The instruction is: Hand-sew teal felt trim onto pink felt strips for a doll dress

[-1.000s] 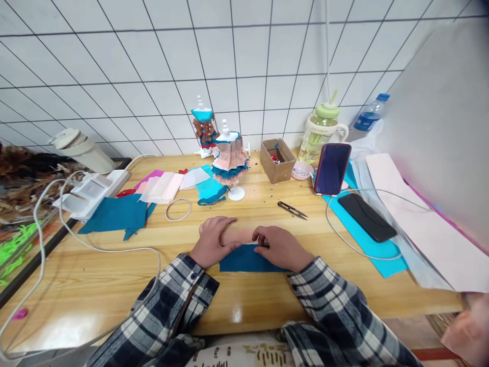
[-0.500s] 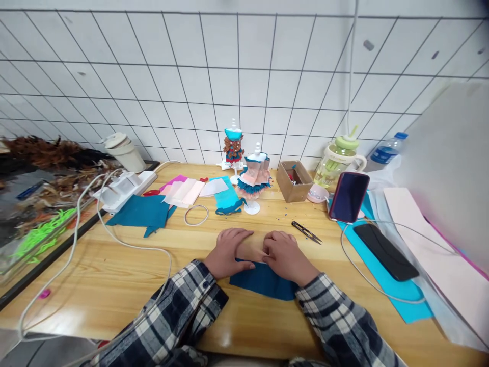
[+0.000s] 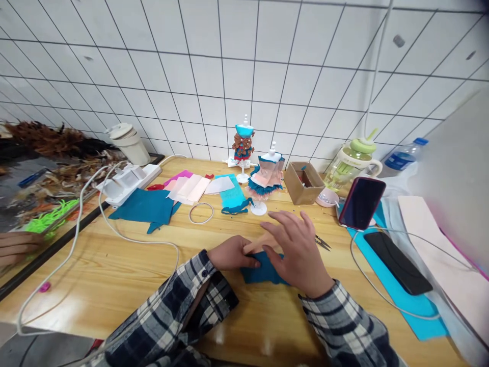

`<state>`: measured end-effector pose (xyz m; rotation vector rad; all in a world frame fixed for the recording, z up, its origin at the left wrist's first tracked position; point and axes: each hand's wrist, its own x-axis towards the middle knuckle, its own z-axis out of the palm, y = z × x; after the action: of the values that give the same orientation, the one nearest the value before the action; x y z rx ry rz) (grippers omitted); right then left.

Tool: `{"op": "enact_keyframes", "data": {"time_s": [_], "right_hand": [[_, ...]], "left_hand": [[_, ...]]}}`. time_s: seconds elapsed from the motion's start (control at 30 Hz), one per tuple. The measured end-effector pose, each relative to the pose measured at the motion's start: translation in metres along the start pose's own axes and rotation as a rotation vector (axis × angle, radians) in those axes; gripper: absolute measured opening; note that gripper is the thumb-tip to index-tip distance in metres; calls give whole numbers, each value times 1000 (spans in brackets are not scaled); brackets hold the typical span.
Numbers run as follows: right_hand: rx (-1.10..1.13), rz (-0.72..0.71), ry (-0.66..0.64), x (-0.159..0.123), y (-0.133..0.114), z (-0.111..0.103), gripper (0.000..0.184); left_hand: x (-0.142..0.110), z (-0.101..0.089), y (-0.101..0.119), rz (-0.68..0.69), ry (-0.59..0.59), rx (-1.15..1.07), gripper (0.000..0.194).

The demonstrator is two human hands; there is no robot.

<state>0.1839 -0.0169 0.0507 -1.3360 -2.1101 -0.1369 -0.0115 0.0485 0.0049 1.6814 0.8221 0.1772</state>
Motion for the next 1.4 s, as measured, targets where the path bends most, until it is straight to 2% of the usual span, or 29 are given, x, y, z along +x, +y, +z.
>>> {"op": "enact_keyframes", "data": {"time_s": [0.07,0.1,0.23,0.3,0.4,0.53,0.6,0.7,0.83,0.97,1.03,1.13,1.23,1.33,1.4], "right_hand": [[68,53,251,-9,1,11,25],[100,70,293,-14,3,18,23],[159,107,76,-26,13,42,37],[218,207,68,-28,21,48,42],[377,399,66,-28,34,50,41],[505,522,-127,-28,42,48,29],[469,511,-161,-27,39,48,17],[338,375,-124,-26,30,43,7],[186,180,-56,-26,15,34,5],[213,71,-127,-27,8,30,11],[264,89,-181,-28,8,32,15],[320,243,-196,-30,9,39,11],[357,372,-111,-31,12,45,9],[381,370,13,-30,13,46,8],[378,346,48,-29,13,45,12]], "left_hand": [[0,0,-2,11,70,-95,33],[0,1,-2,14,100,-125,36],[2,4,0,24,191,-217,44],[3,7,1,27,219,-266,44],[4,10,3,23,245,-299,45],[4,13,3,18,316,-253,44],[4,15,3,7,347,-201,44],[3,16,3,-1,430,-33,41],[2,18,6,-3,492,113,33],[3,21,8,19,543,95,26],[4,23,7,34,546,45,26],[5,24,5,35,491,-84,31],[4,24,5,35,482,-145,35],[3,23,7,77,491,-115,36],[2,24,9,108,474,-81,36]]}}
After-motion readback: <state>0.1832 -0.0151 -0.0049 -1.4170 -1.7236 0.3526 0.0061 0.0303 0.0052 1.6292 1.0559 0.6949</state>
